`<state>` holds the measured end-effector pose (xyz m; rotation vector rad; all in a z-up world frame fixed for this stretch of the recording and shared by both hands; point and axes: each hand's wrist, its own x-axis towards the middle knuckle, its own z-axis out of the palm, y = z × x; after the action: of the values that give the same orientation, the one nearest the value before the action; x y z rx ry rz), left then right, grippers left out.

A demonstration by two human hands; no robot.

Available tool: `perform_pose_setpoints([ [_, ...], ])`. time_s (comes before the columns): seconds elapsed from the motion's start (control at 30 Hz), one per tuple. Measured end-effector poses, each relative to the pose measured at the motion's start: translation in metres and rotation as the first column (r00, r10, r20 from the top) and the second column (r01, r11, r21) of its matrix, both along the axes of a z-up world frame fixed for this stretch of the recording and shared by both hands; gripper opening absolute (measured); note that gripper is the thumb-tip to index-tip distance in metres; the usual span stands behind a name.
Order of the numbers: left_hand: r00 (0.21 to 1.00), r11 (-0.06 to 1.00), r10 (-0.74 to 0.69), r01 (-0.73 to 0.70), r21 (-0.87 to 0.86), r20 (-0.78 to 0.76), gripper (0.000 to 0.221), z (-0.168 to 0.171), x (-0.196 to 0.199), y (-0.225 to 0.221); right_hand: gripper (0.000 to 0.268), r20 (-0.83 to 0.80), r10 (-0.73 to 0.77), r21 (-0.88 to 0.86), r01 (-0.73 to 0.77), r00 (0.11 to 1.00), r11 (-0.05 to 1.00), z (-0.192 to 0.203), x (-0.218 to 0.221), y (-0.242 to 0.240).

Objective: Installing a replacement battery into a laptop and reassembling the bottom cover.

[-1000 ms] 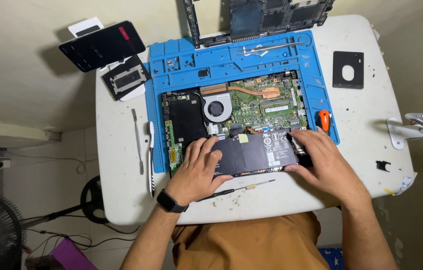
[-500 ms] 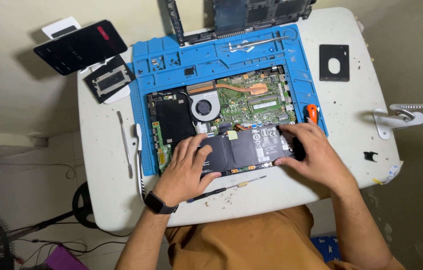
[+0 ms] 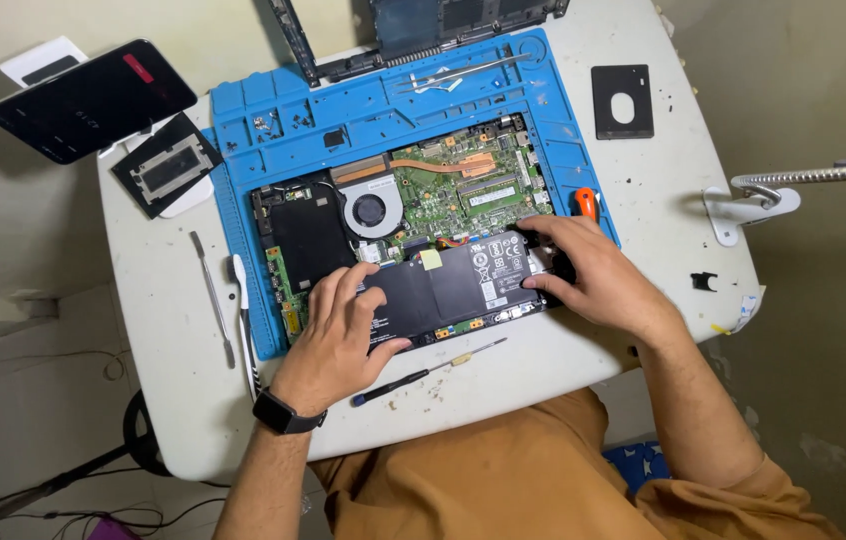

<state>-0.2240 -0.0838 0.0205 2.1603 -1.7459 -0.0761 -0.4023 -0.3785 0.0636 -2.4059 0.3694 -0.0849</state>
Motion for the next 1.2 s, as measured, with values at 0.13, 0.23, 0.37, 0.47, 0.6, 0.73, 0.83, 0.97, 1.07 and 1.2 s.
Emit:
perform_pose_setpoints([
  [0.13, 0.995, 1.0, -0.024, 0.024, -0.004, -0.097, 0.05, 0.0, 0.004, -0.003, 0.06, -0.043, 0.063, -0.072, -0.066, 0.997, 0.995, -0.006, -0.003, -0.002],
  [0.23, 0.987, 1.0, -0.026, 0.027, 0.003, -0.161, 0.047, -0.003, 0.006, -0.001, 0.06, -0.067, 0.063, -0.097, -0.07, 0.996, 0.993, -0.009, -0.001, 0.0],
  [0.37, 0.947, 1.0, -0.012, 0.01, -0.006, -0.32, 0.03, 0.0, 0.008, 0.001, 0.061, -0.106, 0.051, -0.109, -0.063, 0.993, 0.992, -0.008, 0.0, 0.003],
  [0.47, 0.923, 1.0, 0.004, -0.005, -0.002, -0.384, 0.03, 0.002, 0.013, 0.002, 0.062, -0.123, 0.06, -0.136, -0.076, 0.991, 0.988, -0.013, 0.0, -0.001],
  [0.6, 0.893, 0.998, 0.044, -0.022, 0.055, -0.447, 0.046, 0.02, 0.036, 0.012, 0.062, -0.109, 0.095, -0.182, -0.114, 0.99, 0.977, -0.022, 0.0, -0.009],
  [0.73, 0.973, 0.994, 0.105, -0.102, 0.026, -0.204, 0.048, 0.003, 0.047, 0.03, 0.063, -0.08, 0.119, -0.179, -0.132, 0.99, 0.975, -0.029, -0.001, -0.012],
  [0.83, 0.974, 0.99, 0.128, -0.115, 0.077, -0.189, 0.05, 0.003, 0.046, 0.033, 0.064, -0.099, 0.125, -0.119, -0.137, 0.987, 0.983, -0.033, -0.001, -0.016],
  [0.97, 0.961, 0.99, 0.138, -0.128, 0.057, -0.239, 0.051, 0.006, 0.043, 0.032, 0.065, -0.03, 0.101, -0.136, -0.104, 0.994, 0.985, -0.037, -0.002, -0.018],
  [1.07, 0.969, 0.99, 0.142, -0.135, 0.048, -0.201, 0.054, -0.003, 0.042, 0.033, 0.065, -0.053, 0.11, -0.178, -0.117, 0.993, 0.977, -0.041, -0.002, -0.018],
  [1.2, 0.965, 0.989, 0.145, -0.136, 0.054, -0.219, 0.053, -0.003, 0.041, 0.033, 0.064, -0.086, 0.114, -0.202, -0.129, 0.99, 0.971, -0.041, -0.002, -0.019],
])
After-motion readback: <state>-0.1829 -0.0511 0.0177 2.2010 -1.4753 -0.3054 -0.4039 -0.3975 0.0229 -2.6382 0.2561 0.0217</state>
